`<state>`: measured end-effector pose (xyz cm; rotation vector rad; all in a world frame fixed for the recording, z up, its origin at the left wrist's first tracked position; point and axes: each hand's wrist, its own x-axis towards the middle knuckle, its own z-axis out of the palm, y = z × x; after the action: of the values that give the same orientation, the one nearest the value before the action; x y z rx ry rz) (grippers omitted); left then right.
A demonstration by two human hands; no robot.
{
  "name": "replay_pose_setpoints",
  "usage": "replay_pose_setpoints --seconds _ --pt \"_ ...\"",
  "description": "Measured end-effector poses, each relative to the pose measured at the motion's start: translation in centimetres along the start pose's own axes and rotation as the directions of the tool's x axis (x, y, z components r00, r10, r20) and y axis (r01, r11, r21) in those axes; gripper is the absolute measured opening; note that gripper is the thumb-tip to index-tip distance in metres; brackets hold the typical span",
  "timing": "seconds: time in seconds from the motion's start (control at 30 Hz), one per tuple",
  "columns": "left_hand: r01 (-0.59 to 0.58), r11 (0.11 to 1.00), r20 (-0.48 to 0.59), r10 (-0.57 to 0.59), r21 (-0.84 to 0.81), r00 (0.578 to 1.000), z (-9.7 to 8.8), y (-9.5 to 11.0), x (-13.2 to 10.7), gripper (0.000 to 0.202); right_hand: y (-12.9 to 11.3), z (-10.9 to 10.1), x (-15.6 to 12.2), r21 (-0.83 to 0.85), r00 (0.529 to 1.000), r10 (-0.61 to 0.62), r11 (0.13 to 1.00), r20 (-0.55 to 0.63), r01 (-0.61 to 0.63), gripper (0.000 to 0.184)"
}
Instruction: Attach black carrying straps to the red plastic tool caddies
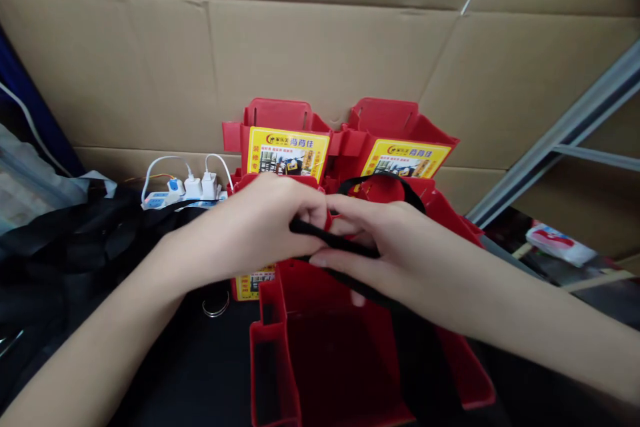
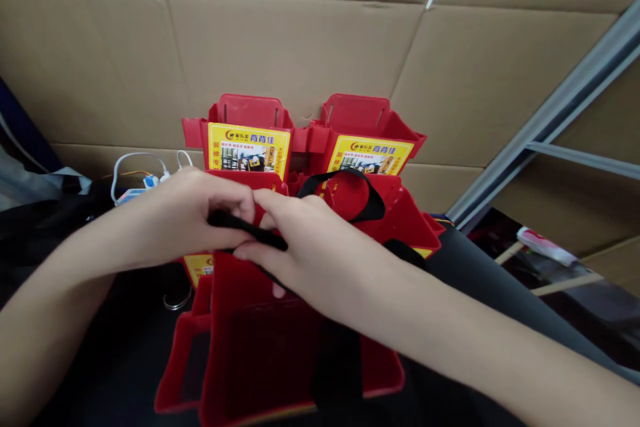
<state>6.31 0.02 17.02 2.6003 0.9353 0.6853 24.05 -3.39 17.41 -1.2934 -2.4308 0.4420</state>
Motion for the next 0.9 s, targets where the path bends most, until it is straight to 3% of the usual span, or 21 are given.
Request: replay_pose_setpoints --seconds 0.07,0.23,0.4,0.6,0.73,0.9 --pt "0.062 0.998 -0.017 -0.062 -0.003 0.998 -0.9 -0.7 -0.3 0.01 0.0 -0.1 0.2 -0.029 1.0 0.011 1.0 0.016 -0.011 0.014" --pt "0.159 0.987 0.073 -0.161 0.037 0.984 -3.0 -2.1 -0.9 0.013 0.1 0.0 -1.7 -0.274 0.981 0.011 0.96 -0.192 -0.065 0.027" --pt "0.104 0.993 0.239 -0.113 0.05 0.964 -2.0 -2.0 -0.3 0.012 -0.6 1.6 -2.5 -0.387 0.99 -0.07 0.922 -0.121 0.018 0.028" --pt "0.092 0.995 0.263 -0.101 0.045 0.96 -1.7 -2.4 -0.2 0.01 -1.8 2.4 -1.3 -0.552 0.996 -0.061 0.834 -0.072 0.011 0.024" --pt "0.08 0.996 0.272 -0.089 0.044 0.958 -1.7 -2.3 -0.2 0.012 -2.2 2.3 -0.9 -0.576 0.999 0.041 0.816 -0.018 -0.044 0.023" --pt "0.05 0.999 0.277 -0.053 0.021 0.959 -1.7 -2.3 -0.3 0.013 -1.6 2.8 -0.9 -0.57 1.0 0.026 0.821 -0.008 -0.026 0.025"
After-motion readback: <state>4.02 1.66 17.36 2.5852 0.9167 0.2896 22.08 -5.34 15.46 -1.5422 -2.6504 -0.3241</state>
